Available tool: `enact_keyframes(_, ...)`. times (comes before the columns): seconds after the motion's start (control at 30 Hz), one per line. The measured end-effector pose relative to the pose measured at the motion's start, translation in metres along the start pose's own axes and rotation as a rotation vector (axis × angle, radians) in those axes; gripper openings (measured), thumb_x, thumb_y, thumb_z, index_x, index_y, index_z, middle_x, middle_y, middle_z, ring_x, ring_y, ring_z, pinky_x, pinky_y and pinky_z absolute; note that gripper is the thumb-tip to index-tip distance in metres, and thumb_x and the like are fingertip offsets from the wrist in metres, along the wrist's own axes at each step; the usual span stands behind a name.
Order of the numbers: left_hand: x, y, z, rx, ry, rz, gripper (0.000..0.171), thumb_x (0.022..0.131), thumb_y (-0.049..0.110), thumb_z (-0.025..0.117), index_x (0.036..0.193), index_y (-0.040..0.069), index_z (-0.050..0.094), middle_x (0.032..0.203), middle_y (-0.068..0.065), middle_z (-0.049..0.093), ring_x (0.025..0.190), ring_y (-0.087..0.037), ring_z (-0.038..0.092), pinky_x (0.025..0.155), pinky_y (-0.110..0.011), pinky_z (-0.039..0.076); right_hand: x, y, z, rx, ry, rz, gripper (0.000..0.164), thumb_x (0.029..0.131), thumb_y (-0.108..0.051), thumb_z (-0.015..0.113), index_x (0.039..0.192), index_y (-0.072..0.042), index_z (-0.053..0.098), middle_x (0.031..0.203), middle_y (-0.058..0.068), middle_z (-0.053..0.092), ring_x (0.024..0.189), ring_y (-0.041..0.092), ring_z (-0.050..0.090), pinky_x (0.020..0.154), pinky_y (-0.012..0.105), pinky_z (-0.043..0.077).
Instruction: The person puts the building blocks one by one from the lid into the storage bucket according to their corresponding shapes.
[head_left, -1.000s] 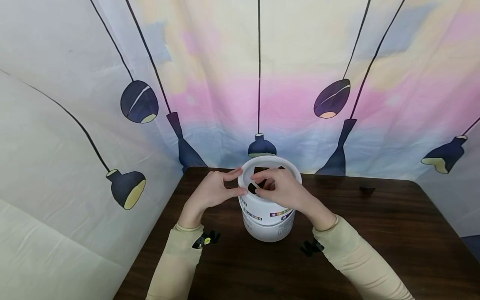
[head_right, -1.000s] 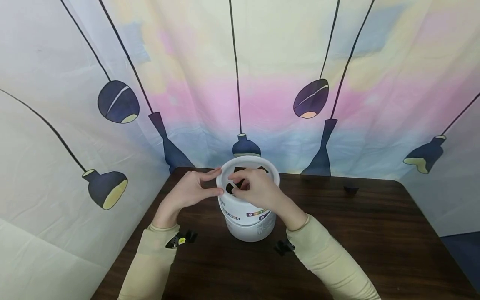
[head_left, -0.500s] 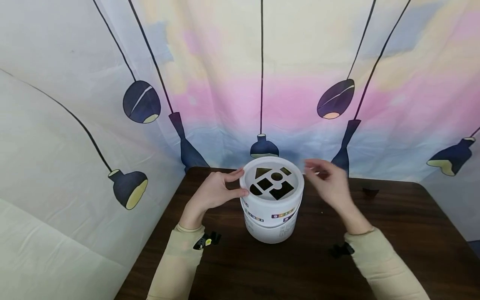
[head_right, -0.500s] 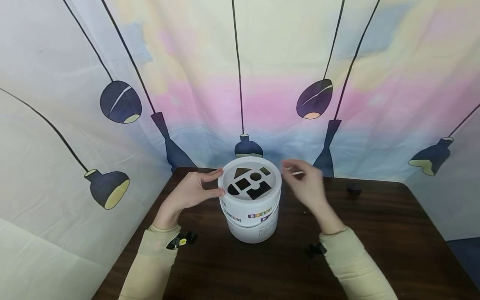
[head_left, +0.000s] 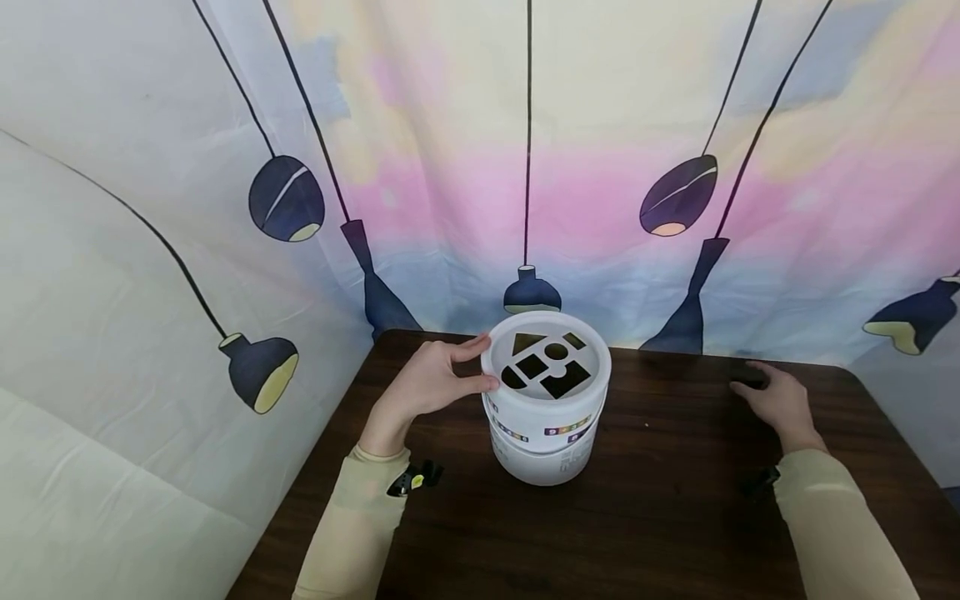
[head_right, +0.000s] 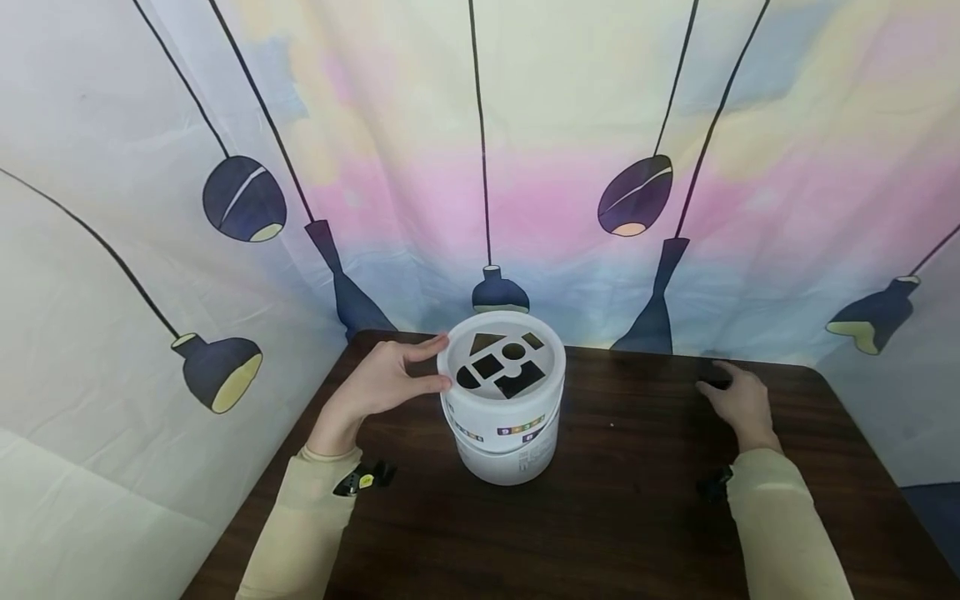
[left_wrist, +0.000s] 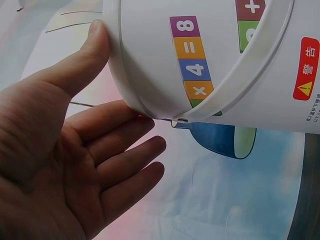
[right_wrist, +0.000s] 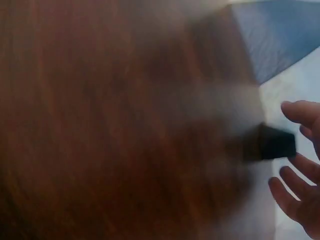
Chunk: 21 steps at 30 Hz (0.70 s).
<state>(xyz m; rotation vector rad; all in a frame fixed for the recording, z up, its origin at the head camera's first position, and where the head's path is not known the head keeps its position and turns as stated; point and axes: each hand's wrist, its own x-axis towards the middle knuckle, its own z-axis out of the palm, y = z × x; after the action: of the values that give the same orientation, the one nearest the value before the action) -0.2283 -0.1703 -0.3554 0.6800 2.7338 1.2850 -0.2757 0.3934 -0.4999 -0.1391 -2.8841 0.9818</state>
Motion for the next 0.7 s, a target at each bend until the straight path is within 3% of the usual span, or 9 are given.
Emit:
enact_keyframes(0.1,0.001,0.001,0.0,0.003,0.002,0.002,0.074,0.09,0.044,0.088,0.151,0.014,0.058,0.155,-0.001,0.056,0.046,-0.014,0.043,0.051,-0.03,0.035,0.0,0.01,0.0,-0.042,-0.056,0.011,0.064,0.11,-0.03,0.061,0.155,0.012,0.042,0.143,0.049,0.04,0.12,0.069,0.044,0.092,0.078,0.044)
enact_keyframes(0.2,0.001,0.001,0.0,0.007,0.004,0.005,0.073,0.091,0.043,0.088,0.15,0.014,0.058,0.154,0.0,0.056,0.061,-0.018,0.056,0.054,-0.031,0.037,-0.002,0.015,0.0,-0.07,-0.063,-0.007,0.057,0.109,-0.023,0.062,0.151,0.013,0.047,0.132,0.047,0.048,0.105,0.061,0.055,0.083,0.07,0.049)
enact_keyframes(0.3,0.001,0.001,0.0,0.015,0.007,0.005,0.072,0.091,0.043,0.088,0.15,0.015,0.058,0.154,0.0,0.057,0.078,-0.02,0.062,0.056,-0.032,0.038,-0.003,0.016,-0.001,-0.075,-0.061,-0.006,0.052,0.109,-0.02,0.062,0.148,0.012,0.05,0.133,0.047,0.048,0.099,0.058,0.058,0.08,0.068,0.05)
enact_keyframes(0.43,0.001,0.001,0.0,0.019,0.008,0.006,0.072,0.091,0.042,0.088,0.15,0.015,0.058,0.154,-0.001,0.057,0.079,-0.02,0.062,0.056,-0.032,0.037,-0.004,0.017,-0.001,-0.07,-0.048,0.004,0.048,0.109,-0.018,0.061,0.146,0.011,0.052,0.139,0.049,0.044,0.1,0.059,0.057,0.081,0.069,0.05)
enact_keyframes(0.57,0.0,0.001,0.001,0.008,0.009,0.005,0.072,0.09,0.042,0.088,0.15,0.015,0.059,0.154,-0.001,0.057,0.081,-0.026,0.063,0.056,-0.033,0.037,-0.005,0.019,0.0,-0.062,-0.032,0.0,0.046,0.107,-0.017,0.062,0.143,0.011,0.055,0.135,0.048,0.048,0.096,0.057,0.059,0.078,0.067,0.05)
enact_keyframes(0.7,0.0,0.0,0.001,0.009,0.018,0.004,0.072,0.09,0.042,0.089,0.149,0.015,0.06,0.152,0.001,0.058,0.112,-0.032,0.068,0.072,-0.031,0.049,-0.006,0.023,-0.003,-0.012,-0.051,-0.024,0.049,0.108,-0.016,0.06,0.145,0.014,0.049,0.14,0.049,0.043,0.11,0.065,0.051,0.084,0.073,0.048)
